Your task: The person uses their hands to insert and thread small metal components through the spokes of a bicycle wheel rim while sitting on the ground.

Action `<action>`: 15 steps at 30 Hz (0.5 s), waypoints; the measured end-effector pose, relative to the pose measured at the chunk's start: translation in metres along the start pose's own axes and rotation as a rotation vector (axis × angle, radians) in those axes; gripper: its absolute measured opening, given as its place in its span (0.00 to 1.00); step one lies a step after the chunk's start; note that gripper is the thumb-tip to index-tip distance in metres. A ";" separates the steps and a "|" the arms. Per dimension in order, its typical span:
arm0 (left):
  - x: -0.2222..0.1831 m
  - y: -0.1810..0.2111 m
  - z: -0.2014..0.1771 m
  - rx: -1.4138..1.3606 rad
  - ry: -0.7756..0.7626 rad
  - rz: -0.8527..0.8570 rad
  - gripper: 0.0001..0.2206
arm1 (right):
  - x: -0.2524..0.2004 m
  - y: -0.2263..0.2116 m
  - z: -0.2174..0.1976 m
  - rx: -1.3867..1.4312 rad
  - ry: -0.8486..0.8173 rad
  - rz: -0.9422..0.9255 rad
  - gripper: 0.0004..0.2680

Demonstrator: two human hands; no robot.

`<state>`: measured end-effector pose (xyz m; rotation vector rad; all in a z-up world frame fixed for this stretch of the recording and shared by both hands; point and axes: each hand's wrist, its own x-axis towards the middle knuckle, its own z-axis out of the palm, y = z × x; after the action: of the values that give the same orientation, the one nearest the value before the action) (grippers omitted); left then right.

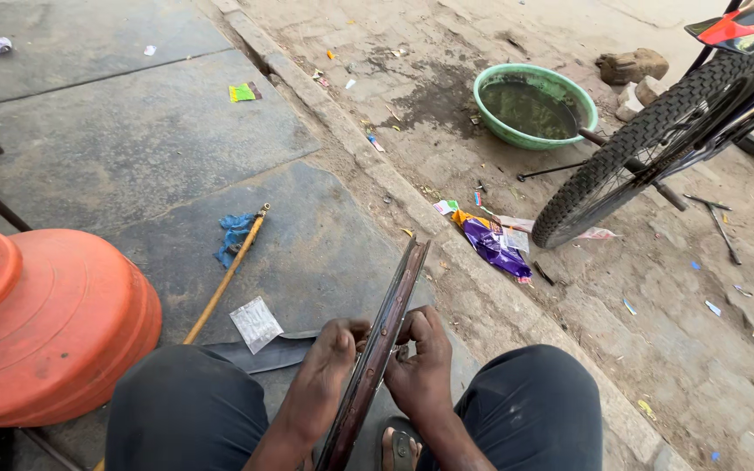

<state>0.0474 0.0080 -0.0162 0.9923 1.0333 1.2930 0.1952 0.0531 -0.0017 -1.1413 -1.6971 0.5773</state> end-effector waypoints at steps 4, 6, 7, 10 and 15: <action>-0.022 0.031 0.017 0.444 0.141 0.200 0.21 | 0.000 0.000 0.017 0.003 0.073 -0.003 0.15; -0.024 0.036 0.018 0.649 0.292 0.273 0.17 | 0.001 0.003 0.023 0.078 0.026 -0.017 0.12; -0.028 0.035 0.016 0.662 0.298 0.240 0.17 | -0.005 0.004 0.025 0.145 -0.019 -0.029 0.10; -0.025 0.035 0.000 0.773 0.375 0.261 0.15 | -0.015 0.006 0.031 0.507 -0.277 0.277 0.09; -0.025 0.039 -0.017 0.637 0.400 0.244 0.15 | -0.007 0.020 0.073 0.694 -0.359 0.397 0.10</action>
<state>0.0211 -0.0160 0.0179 1.3973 1.7428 1.4257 0.1388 0.0650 -0.0504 -0.8834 -1.3624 1.5573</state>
